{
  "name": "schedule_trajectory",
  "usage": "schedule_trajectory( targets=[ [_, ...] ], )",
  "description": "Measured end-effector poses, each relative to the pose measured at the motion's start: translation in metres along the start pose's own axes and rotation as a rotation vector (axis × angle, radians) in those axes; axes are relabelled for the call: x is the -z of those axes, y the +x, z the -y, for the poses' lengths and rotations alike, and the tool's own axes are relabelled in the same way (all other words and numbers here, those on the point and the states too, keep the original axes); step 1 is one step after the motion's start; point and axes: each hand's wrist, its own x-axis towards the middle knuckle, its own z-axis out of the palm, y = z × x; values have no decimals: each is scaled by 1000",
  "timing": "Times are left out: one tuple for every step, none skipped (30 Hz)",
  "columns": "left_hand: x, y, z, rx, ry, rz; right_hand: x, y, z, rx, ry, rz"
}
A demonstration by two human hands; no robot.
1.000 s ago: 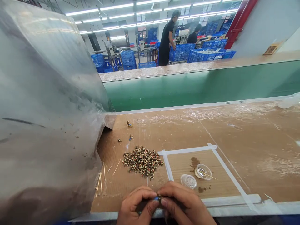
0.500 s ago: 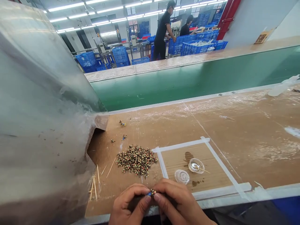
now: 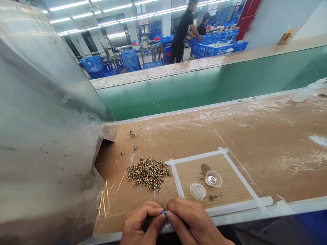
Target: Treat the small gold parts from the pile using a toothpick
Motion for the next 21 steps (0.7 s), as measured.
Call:
schedule_trajectory(
  targets=[
    [1,1,1,-20,20,2,1,0,0,0,1,8],
    [2,2,1,-49,47,4,1,0,0,-2,0,17],
    [3,4,1,-94,82,14,2,0,0,-4,-2,26],
    [4,5,0,-151,123,30,2,0,0,-7,-3,32],
    [5,7,0,-212,163,46,2,0,0,-10,-5,39],
    [6,8,-1,-269,199,60,2,0,0,-11,-4,43],
    [6,9,-1,-312,223,70,2,0,0,-17,-2,47],
    [6,9,-1,-333,232,69,2,0,1,-26,2,53],
    [6,9,-1,-335,230,63,3,0,1,-41,7,61],
    [6,9,-1,-328,231,64,3,0,2,-58,13,69],
    [5,8,-1,-326,234,69,3,0,2,-69,21,75],
    [5,8,0,-333,237,77,4,0,2,-76,28,79],
    [6,8,0,-345,241,90,4,1,2,-76,31,84],
    [6,8,0,-359,246,104,4,1,1,-71,32,86],
    [7,8,-1,-372,248,116,3,1,1,-65,30,89],
    [9,9,-1,-378,246,122,3,1,0,-57,25,91],
    [10,10,-1,-375,247,136,3,1,-1,-49,20,94],
    [11,10,-1,-366,252,154,2,0,-1,-42,16,96],
    [12,11,-1,-360,250,162,2,-1,-1,-43,14,100],
    [13,11,0,-356,244,168,3,-1,-1,-49,13,105],
    [13,11,0,-349,238,179,3,-2,-1,-60,12,110]
  ],
)
